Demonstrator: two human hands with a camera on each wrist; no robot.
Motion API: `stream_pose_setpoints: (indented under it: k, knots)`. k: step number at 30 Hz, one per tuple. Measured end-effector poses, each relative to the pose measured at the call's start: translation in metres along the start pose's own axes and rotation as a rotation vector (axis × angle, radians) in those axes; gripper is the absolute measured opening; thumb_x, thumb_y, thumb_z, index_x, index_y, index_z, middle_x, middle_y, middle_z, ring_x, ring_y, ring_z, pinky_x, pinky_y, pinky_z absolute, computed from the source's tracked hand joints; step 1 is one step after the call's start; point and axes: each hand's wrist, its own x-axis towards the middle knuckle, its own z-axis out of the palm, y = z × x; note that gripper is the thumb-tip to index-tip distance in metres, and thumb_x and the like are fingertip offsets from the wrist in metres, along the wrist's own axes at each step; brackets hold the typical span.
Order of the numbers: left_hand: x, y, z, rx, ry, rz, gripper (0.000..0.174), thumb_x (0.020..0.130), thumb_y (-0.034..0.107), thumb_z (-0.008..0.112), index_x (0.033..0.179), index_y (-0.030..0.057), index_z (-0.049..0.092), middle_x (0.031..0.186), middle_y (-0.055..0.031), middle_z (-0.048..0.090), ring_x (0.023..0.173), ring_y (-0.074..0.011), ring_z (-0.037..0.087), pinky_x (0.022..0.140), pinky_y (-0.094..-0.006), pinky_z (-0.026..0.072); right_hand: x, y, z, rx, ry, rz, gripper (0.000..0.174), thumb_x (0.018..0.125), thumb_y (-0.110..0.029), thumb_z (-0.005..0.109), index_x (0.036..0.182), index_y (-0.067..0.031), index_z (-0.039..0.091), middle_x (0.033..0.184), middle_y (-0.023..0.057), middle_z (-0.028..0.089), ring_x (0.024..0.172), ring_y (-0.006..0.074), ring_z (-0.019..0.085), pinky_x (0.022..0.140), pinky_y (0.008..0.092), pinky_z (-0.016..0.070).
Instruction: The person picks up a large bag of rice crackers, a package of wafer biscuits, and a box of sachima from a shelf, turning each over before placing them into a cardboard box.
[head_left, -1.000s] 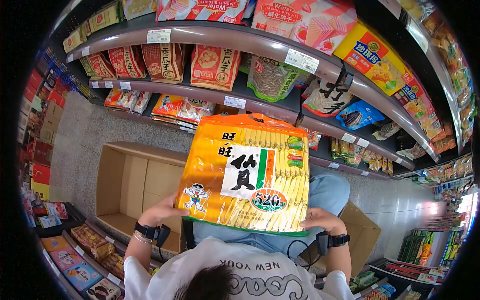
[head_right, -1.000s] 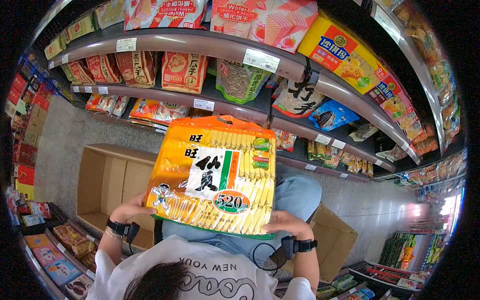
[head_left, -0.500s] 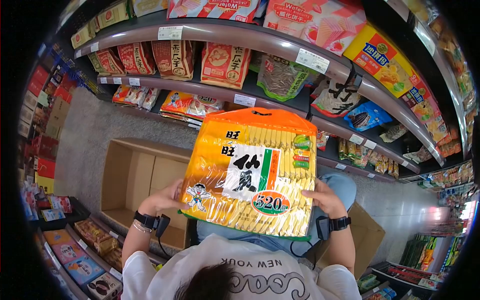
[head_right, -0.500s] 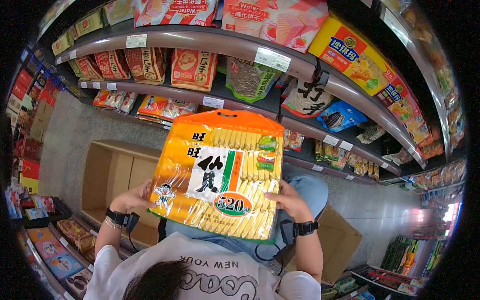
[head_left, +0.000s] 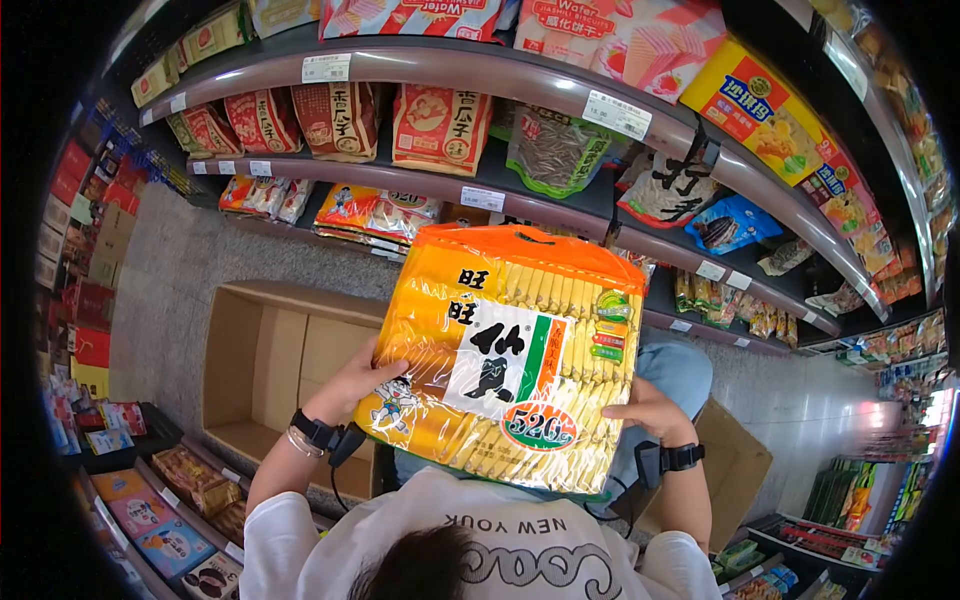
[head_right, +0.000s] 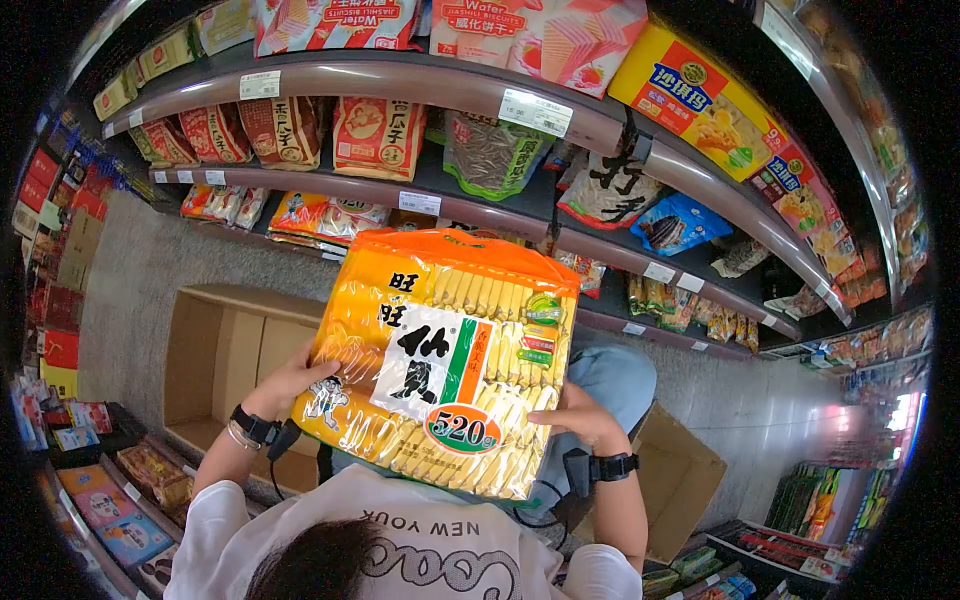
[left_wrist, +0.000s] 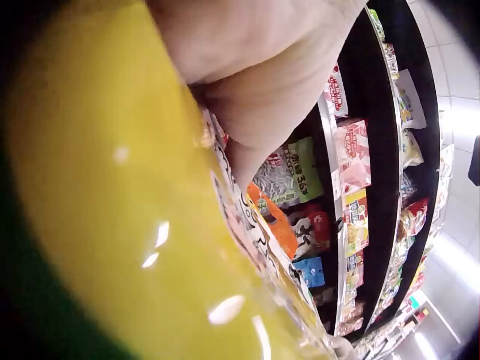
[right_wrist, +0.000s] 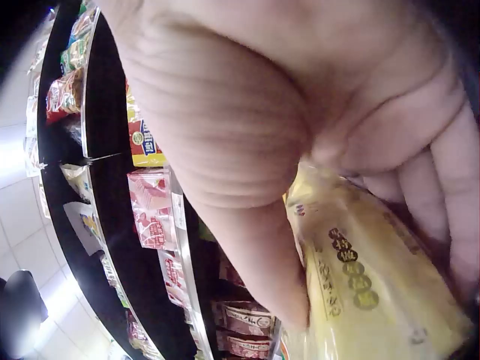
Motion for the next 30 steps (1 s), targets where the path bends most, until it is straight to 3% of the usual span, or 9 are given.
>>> stream_pose_setpoints:
  k: [4, 8, 15, 17, 24, 30]
  knots:
    - [-0.002, -0.004, 0.001, -0.054, -0.008, 0.058, 0.054, 0.089, 0.012, 0.063, 0.133, 0.0005, 0.036, 0.12, -0.0082, 0.056, 0.105, -0.014, 0.057, 0.09, -0.0298, 0.0482, 0.007, 0.009, -0.011, 0.051, 0.042, -0.077, 0.067, 0.076, -0.006, 0.073, 0.134, -0.0004, 0.039, 0.124, 0.0091, 0.057, 0.109, 0.0162, 0.058, 0.087, 0.0306, 0.0512]
    - [-0.008, 0.002, 0.011, -0.186, 0.007, 0.034, 0.05, 0.09, 0.009, 0.06, 0.133, 0.0009, 0.036, 0.12, -0.0082, 0.056, 0.107, -0.0152, 0.057, 0.091, -0.031, 0.0479, 0.014, 0.008, -0.015, 0.118, 0.066, -0.12, 0.07, 0.077, -0.008, 0.074, 0.136, -0.0031, 0.037, 0.123, 0.0081, 0.058, 0.107, 0.0151, 0.059, 0.083, 0.0291, 0.0528]
    - [-0.017, 0.018, 0.002, -0.328, 0.043, -0.094, 0.044, 0.092, 0.011, 0.054, 0.132, 0.0016, 0.038, 0.123, -0.0104, 0.055, 0.11, -0.0197, 0.057, 0.093, -0.0328, 0.0472, 0.015, 0.0, -0.013, 0.105, 0.036, -0.212, 0.073, 0.074, -0.003, 0.075, 0.136, 0.0002, 0.036, 0.127, 0.0083, 0.054, 0.116, 0.0171, 0.051, 0.1, 0.0318, 0.0407]
    - [-0.028, 0.03, 0.015, -0.369, 0.07, -0.008, 0.044, 0.092, 0.011, 0.053, 0.132, 0.0021, 0.038, 0.124, -0.0101, 0.055, 0.112, -0.0193, 0.056, 0.094, -0.0328, 0.0461, 0.011, -0.004, -0.008, 0.12, 0.052, -0.257, 0.074, 0.073, -0.002, 0.076, 0.135, 0.0012, 0.036, 0.129, 0.0085, 0.052, 0.119, 0.0177, 0.048, 0.103, 0.0323, 0.0368]
    - [-0.041, 0.047, 0.033, -0.367, 0.19, 0.271, 0.041, 0.094, 0.012, 0.052, 0.132, 0.0035, 0.039, 0.125, -0.0086, 0.054, 0.116, -0.0171, 0.052, 0.098, -0.0309, 0.0418, -0.001, -0.019, 0.004, 0.084, 0.15, -0.442, 0.075, 0.073, 0.0, 0.075, 0.136, 0.0006, 0.035, 0.131, 0.0093, 0.05, 0.121, 0.0188, 0.047, 0.103, 0.0336, 0.0366]
    - [-0.036, 0.052, 0.034, -0.37, 0.224, 0.385, 0.034, 0.095, 0.009, 0.051, 0.127, 0.0032, 0.042, 0.123, -0.0078, 0.055, 0.113, -0.0154, 0.054, 0.096, -0.0297, 0.0432, -0.007, -0.023, 0.01, 0.135, 0.223, -0.546, 0.075, 0.072, 0.001, 0.075, 0.136, 0.0002, 0.035, 0.131, 0.0093, 0.05, 0.121, 0.0188, 0.048, 0.103, 0.034, 0.037]
